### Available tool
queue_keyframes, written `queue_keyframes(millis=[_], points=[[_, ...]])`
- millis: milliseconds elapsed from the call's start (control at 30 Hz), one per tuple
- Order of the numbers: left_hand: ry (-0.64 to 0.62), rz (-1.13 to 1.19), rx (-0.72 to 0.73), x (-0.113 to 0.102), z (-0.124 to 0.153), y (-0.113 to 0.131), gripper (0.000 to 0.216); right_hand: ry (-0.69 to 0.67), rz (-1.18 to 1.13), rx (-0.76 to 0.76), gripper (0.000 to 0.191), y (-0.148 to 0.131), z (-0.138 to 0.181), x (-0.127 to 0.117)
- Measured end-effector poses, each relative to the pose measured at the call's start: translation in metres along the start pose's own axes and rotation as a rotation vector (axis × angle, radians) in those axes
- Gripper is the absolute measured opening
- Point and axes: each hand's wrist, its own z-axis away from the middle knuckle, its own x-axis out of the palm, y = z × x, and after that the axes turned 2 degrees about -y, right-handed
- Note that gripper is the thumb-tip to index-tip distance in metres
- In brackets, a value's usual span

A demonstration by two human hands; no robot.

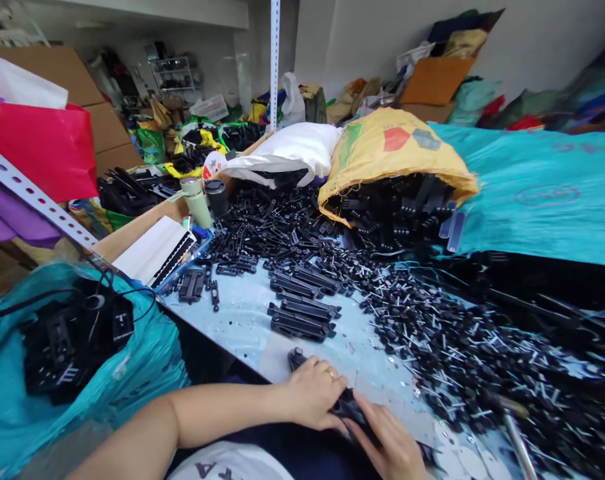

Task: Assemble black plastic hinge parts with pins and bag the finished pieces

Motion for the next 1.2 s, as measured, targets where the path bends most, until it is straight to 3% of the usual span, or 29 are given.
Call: queue_keyframes(millis=[100,167,367,467,567,667,733,833,1033,1200], points=[[-0.106,0.031,0.029,0.003,-0.011,-0.004,0.062,-0.055,-0.051,0.005,0.060,0.007,0.002,-0.001],[-0.111,0.034,0.048,0.003,-0.010,-0.005,0.059,-0.115,-0.074,-0.023,0.055,0.010,0.000,-0.004],[-0.099,0.089,-0.094,-0.004,-0.005,0.005,0.045,-0.268,-0.079,-0.062,0.041,0.012,-0.011,-0.015],[-0.045,0.122,-0.106,-0.006,-0.002,0.009,0.044,-0.316,-0.065,-0.073,0.036,0.015,-0.011,-0.019],[0.100,0.145,-0.087,-0.007,0.015,0.014,0.040,-0.287,0.008,-0.041,0.033,0.006,-0.016,-0.024],[0.156,0.120,-0.284,-0.009,0.041,0.019,0.033,-0.132,0.051,0.032,0.030,-0.023,-0.035,-0.014],[0.073,0.104,-0.552,-0.010,0.052,0.021,0.038,-0.067,0.004,0.051,0.031,-0.046,-0.053,0.004],[-0.089,0.120,-0.817,-0.013,0.052,0.022,0.038,-0.148,-0.106,0.013,0.036,-0.068,-0.078,0.032],[-0.145,0.166,-0.865,-0.019,0.045,0.015,0.045,-0.196,-0.290,0.138,0.038,-0.066,-0.089,0.046],[-0.136,0.168,-0.815,-0.017,0.046,0.011,0.039,-0.204,-0.237,0.182,0.038,-0.067,-0.088,0.048]])
